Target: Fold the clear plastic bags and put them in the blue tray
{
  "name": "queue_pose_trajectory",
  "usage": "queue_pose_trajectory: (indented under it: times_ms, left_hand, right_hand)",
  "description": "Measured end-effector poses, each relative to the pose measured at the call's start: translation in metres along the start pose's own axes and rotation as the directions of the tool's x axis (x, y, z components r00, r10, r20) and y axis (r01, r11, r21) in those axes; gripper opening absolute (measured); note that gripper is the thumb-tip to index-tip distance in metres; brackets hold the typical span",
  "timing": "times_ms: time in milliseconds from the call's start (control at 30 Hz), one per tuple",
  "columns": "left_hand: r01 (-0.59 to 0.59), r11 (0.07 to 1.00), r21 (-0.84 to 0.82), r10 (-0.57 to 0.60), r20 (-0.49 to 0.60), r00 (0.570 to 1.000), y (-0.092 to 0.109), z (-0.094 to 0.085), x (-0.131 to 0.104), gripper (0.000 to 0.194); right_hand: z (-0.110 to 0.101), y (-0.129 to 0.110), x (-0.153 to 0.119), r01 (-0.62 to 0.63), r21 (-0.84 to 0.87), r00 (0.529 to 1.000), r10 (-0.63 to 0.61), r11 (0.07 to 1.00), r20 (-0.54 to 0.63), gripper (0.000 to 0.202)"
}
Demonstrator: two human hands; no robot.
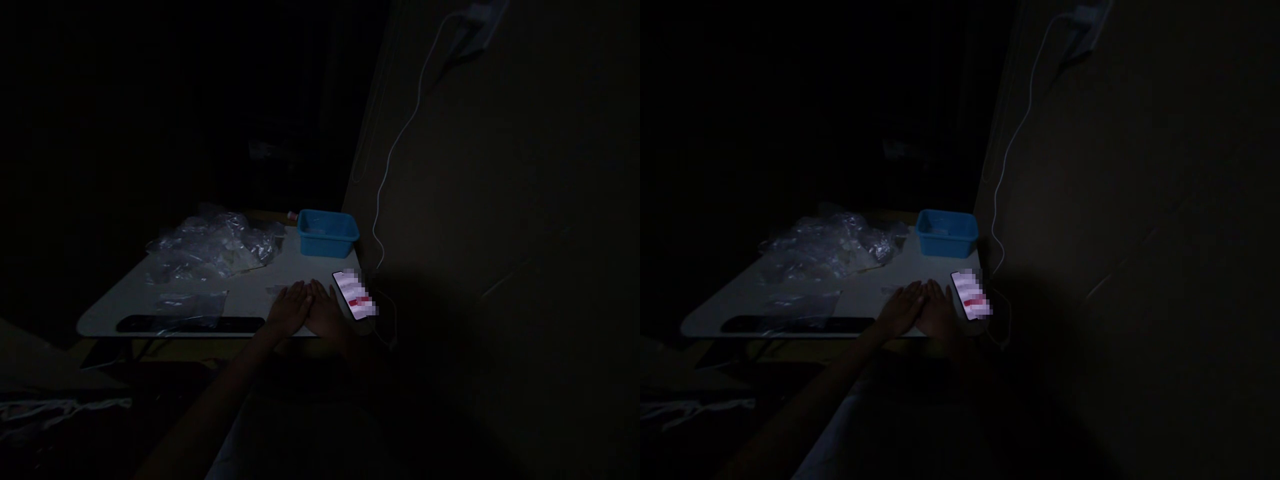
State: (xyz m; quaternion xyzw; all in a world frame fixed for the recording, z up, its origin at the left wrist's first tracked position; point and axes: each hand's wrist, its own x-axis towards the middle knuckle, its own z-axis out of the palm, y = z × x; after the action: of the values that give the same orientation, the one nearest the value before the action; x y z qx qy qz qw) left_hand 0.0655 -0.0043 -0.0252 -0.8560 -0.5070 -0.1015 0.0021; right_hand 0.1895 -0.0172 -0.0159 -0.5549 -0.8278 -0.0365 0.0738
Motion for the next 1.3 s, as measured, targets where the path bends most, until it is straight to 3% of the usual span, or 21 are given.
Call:
queue_pose_trajectory:
  times_ms: [300, 533, 733, 867, 1033, 1133, 1300]
  left_hand:
    - [0.076, 0.996, 0.038, -0.075, -0.02, 0.997, -0.016, -0.006, -0.007, 0.048]
    - [0.046, 0.996, 0.08, -0.046, -0.005, 0.999, -0.017, -0.009, -0.011, 0.045]
    - [0.223, 0.967, 0.123, -0.217, -0.058, 0.974, -0.035, -0.011, -0.017, 0.049]
    - [0.236, 0.96, 0.152, -0.228, -0.07, 0.971, -0.042, -0.012, -0.02, 0.05]
    - [0.24, 0.959, 0.151, -0.233, -0.066, 0.97, -0.043, -0.008, -0.02, 0.052]
    - [0.243, 0.959, 0.145, -0.234, -0.077, 0.969, -0.043, -0.007, -0.019, 0.051]
    - [0.239, 0.96, 0.148, -0.23, -0.075, 0.97, -0.042, -0.008, -0.019, 0.051]
  right_hand:
    - [0.008, 0.003, 0.001, 0.005, -0.008, 0.999, -0.006, 1.0, -0.05, 0.067]
    - [0.008, 0.003, 0.002, 0.004, 0.008, 0.998, -0.003, 1.0, -0.056, 0.068]
    - [0.006, 0.003, 0.001, 0.011, 0.01, 0.999, -0.011, 1.0, -0.054, 0.072]
    - [0.005, 0.002, 0.001, 0.004, 0.036, 0.999, -0.002, 0.999, -0.037, 0.072]
    - [0.005, 0.007, 0.004, -0.013, 0.159, 1.0, 0.012, 0.987, 0.006, 0.074]
    - [0.002, 0.016, 0.008, -0.083, 0.301, 0.996, 0.07, 0.95, 0.053, 0.075]
    - [-0.012, 0.032, 0.025, -0.133, 0.376, 0.99, 0.106, 0.917, 0.091, 0.049]
